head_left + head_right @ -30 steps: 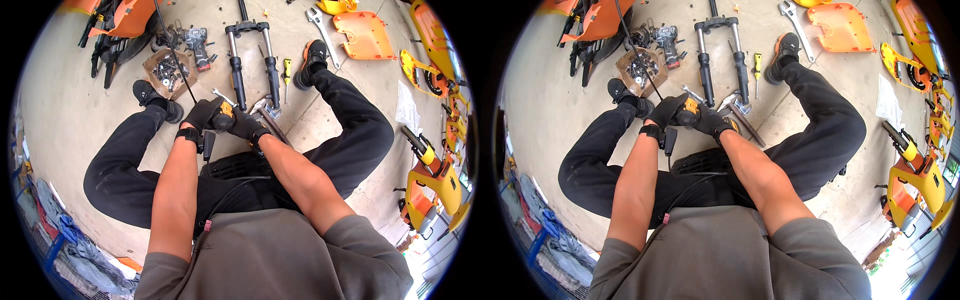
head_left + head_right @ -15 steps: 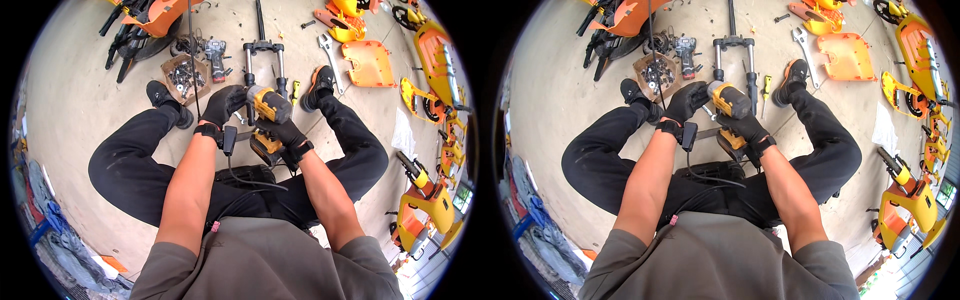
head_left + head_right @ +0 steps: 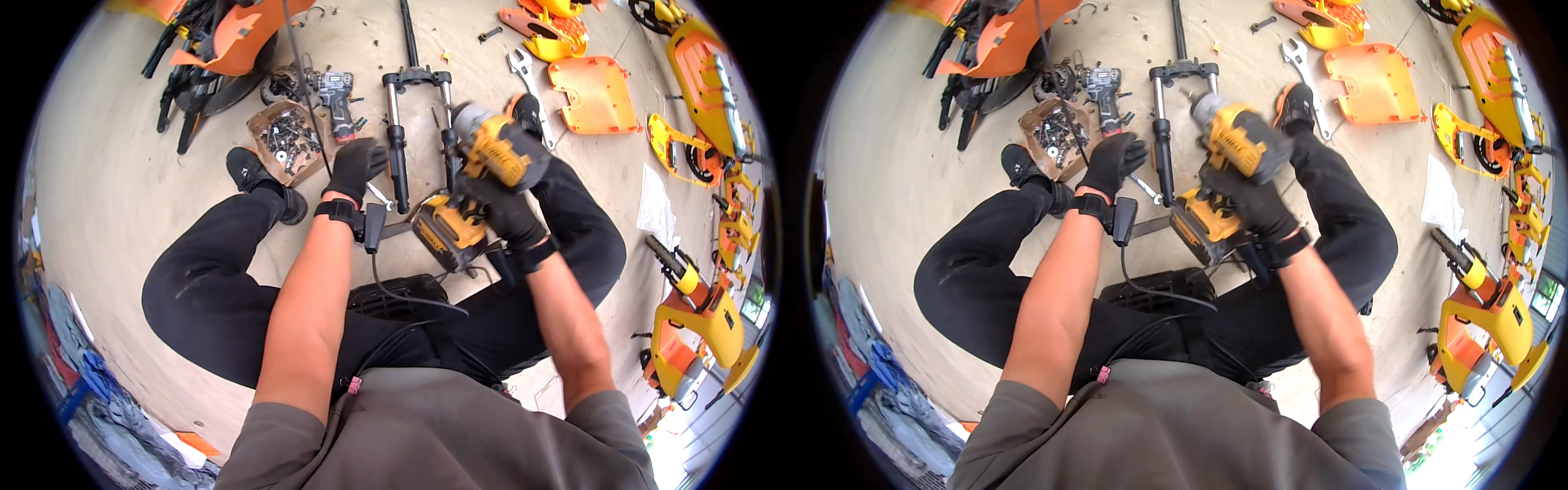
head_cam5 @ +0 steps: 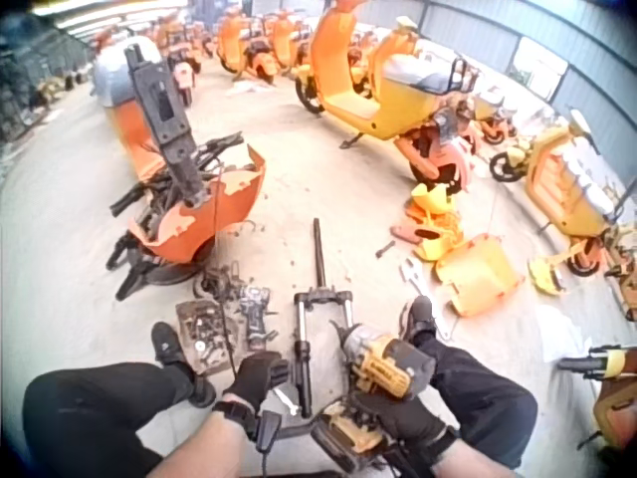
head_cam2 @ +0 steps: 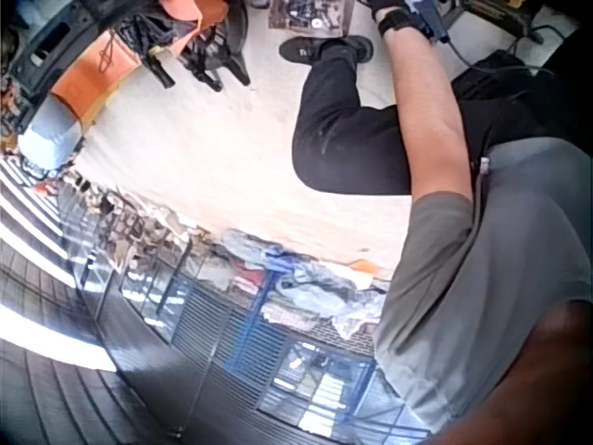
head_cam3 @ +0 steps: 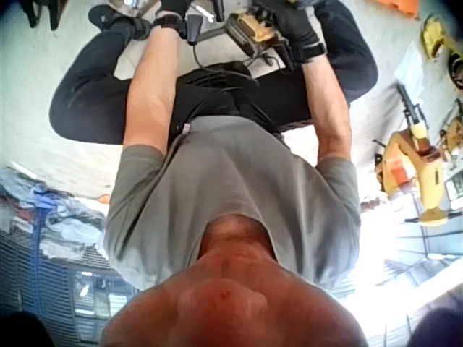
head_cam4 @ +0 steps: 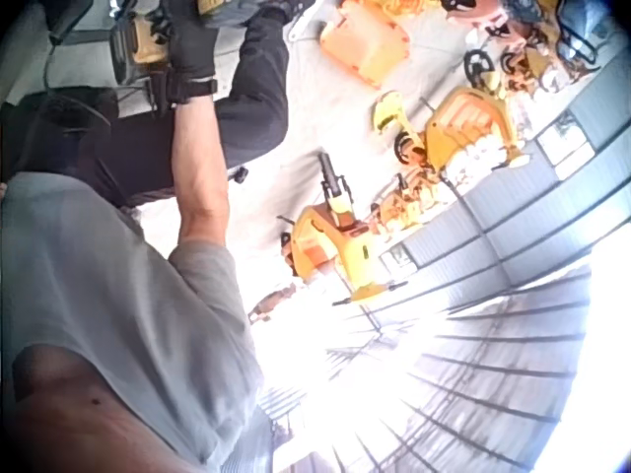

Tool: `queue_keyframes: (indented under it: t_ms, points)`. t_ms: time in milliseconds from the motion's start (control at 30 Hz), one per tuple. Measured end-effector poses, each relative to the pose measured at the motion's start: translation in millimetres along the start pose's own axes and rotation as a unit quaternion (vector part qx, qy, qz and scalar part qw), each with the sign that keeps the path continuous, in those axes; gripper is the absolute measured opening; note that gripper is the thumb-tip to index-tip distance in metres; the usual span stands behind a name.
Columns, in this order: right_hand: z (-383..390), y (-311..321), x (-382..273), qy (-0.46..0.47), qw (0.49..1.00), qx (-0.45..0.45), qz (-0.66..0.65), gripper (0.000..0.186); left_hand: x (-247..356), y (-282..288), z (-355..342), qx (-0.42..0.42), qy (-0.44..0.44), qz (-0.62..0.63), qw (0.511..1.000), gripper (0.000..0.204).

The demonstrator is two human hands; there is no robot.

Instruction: The person holds and aligns the components of a motorcycle front fork assembly, then uses a power drill to tighten a bolt on the fork bracket.

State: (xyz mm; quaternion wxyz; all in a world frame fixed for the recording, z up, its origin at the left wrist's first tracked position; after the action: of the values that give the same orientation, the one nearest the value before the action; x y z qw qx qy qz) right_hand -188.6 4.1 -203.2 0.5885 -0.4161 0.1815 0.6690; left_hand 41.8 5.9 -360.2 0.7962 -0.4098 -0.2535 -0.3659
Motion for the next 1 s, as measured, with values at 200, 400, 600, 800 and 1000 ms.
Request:
queue_keyframes:
  t_ms: [200,400,600,800,1000]
  points:
    - [9.7,17.7,-109.2,0.062,0.996,0.034,-0.050,0.048,-9.4,54.9,-48.4,0.091,-0.181,-0.477,0.855,0.015]
    - [-14.2,38.3,-117.7,0.042,0.997,0.050,-0.041,0.037,18.5,-1.7,-101.8,0.032,-0.311,-0.613,0.726,0.016]
    - [-15.2,59.3,-96.4,-0.030,0.996,0.085,-0.003,0.040,6.6,-11.4,-136.9,-0.039,-0.247,-0.830,0.498,0.014]
    - [-19.9,62.7,-76.8,-0.080,0.985,0.154,-0.023,0.054,-15.8,-15.1,-153.7,-0.081,-0.206,-0.883,0.414,0.010]
    - [-27.4,51.2,-72.3,-0.105,0.982,0.155,-0.021,0.057,-21.7,-11.5,-157.3,-0.041,-0.200,-0.890,0.409,0.009]
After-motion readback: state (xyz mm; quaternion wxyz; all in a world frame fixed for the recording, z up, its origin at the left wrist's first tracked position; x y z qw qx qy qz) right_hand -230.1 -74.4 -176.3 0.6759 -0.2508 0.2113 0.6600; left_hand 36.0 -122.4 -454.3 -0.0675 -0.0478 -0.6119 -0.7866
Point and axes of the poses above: each hand's wrist, its own z-axis away from the middle knuckle, its own y-axis out of the back of the hand, x = y × z, the point moved 8 cm from there along -z, towards the middle knuckle, and after that the axes turned 9 degrees about -y, right-handed, at the moved point
